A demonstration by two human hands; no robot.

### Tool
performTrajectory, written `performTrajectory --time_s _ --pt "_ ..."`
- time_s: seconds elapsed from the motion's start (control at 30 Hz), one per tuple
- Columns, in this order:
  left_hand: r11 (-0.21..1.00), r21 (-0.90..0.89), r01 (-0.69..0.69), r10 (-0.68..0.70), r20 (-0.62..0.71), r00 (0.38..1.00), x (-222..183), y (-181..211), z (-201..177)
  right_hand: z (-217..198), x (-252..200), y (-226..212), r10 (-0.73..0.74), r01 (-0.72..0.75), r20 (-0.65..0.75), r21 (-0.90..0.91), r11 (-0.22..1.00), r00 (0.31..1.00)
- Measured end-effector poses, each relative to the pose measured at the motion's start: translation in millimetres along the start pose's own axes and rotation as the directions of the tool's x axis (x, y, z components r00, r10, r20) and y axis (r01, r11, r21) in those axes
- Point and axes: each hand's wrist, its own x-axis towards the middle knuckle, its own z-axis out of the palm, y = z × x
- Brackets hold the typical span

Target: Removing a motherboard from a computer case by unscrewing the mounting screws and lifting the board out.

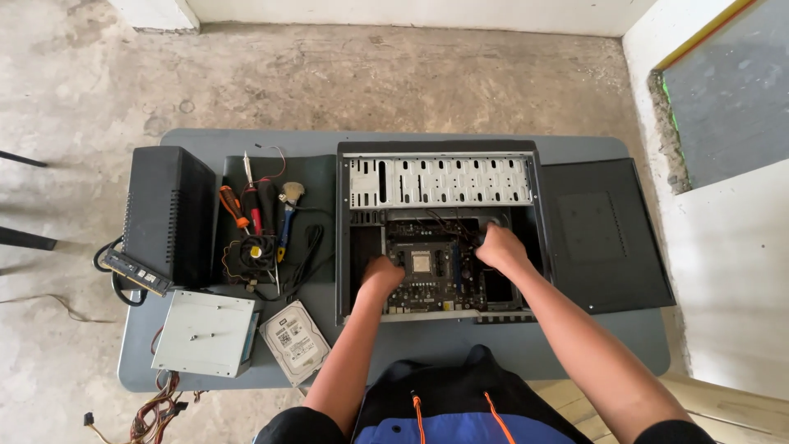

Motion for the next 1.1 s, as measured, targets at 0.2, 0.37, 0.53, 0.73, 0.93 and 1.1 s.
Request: performTrajectory --time_s 0.2,0.37,0.53,0.73,0.93,1.1 --pt "1.0 0.021 0.006 -0.007 0.031 0.999 -7.1 4.6 -7.2 18.7 11.7 -6.3 0.007 -0.014 0.059 0.128 0.992 0.998" --pt "0.998 -0.034 -0.051 0.054 0.077 0.996 -4.0 0.4 0.0 -15.3 -39.0 -50.3 0.056 -0.056 0.01 0.042 0.998 0.998" --pt "0.998 -0.033 -0.047 0.049 0.084 0.995 -19.9 8.5 -11.1 -23.1 -39.8 -52.6 0.065 -0.065 0.031 -0.021 0.998 0.997" --pt "0.998 -0.036 -0.052 0.055 0.075 0.996 3.1 -1.8 4.2 -24.8 -35.4 -48.4 0.079 -0.079 -0.019 0.025 0.997 0.997" --pt "0.999 0.015 -0.048 0.048 0.014 0.999 10.9 -3.7 9.3 -21.8 0.4 -18.3 0.122 -0.116 -0.149 0.047 0.992 0.981" --pt "0.989 -0.069 -0.135 0.119 -0.196 0.973 -12.4 24.6 -8.7 -19.4 18.4 3.7 0.196 -0.17 -0.222 0.13 0.977 0.955"
